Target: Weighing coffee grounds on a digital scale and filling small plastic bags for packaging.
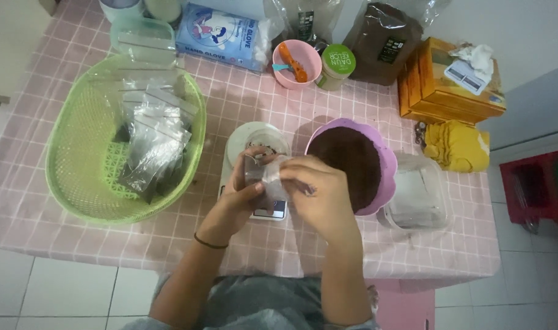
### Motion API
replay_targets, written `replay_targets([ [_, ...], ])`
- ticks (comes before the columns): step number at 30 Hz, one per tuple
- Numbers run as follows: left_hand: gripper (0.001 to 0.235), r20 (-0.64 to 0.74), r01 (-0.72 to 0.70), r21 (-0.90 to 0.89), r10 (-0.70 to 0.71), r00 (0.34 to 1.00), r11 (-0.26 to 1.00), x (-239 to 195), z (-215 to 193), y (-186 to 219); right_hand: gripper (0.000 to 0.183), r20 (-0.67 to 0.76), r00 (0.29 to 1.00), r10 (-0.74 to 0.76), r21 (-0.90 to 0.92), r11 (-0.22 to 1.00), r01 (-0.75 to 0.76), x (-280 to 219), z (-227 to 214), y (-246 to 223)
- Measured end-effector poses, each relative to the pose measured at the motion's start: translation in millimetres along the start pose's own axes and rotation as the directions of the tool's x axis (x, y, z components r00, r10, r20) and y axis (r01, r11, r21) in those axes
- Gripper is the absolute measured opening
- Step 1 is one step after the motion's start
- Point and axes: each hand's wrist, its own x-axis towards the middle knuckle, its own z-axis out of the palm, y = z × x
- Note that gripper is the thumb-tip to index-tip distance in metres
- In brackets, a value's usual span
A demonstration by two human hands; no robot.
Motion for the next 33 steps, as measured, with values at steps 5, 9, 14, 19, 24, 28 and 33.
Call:
replay_targets([
  [5, 0.085, 0.002, 0.007, 0.029, -0.007, 1.000, 1.000, 0, -10, 7, 0.038, 0.082, 0.990, 0.116, 0.037, 0.992, -0.119, 1, -2, -25],
  [9, 0.084, -0.020, 0.016, 0.038, -0.015, 1.000, 0.999, 1, -10, 8, 0.042, 0.138, 0.982, 0.129, -0.049, 0.991, -0.123, 6, 0, -32],
  [14, 0.079, -0.089, 0.007, 0.082, 0.001, 0.996, 0.997, 2, -23, 6, 0.022, -0.070, 0.982, 0.173, 0.065, 0.983, -0.169, 6, 13, -16],
  [19, 0.081, -0.148, -0.055, 0.093, 0.068, 0.987, 0.994, 0, -33, 21, 0.009, -0.390, 0.832, 0.395, 0.163, 0.919, -0.360, 1, 33, 11],
  [24, 0.074, -0.137, -0.150, 0.027, 0.152, 0.979, 0.988, 0, -55, 20, 0.035, -0.113, 0.736, 0.668, -0.126, 0.725, -0.677, -7, 66, 44],
  [28, 0.074, -0.148, -0.158, -0.022, 0.153, 0.977, 0.987, -3, -51, 22, 0.051, -0.139, 0.733, 0.666, -0.117, 0.724, -0.680, -1, 81, 48],
  [33, 0.069, -0.140, -0.170, -0.037, 0.163, 0.977, 0.985, -1, -57, 17, 0.032, -0.160, 0.684, 0.711, -0.088, 0.680, -0.728, -1, 82, 60],
])
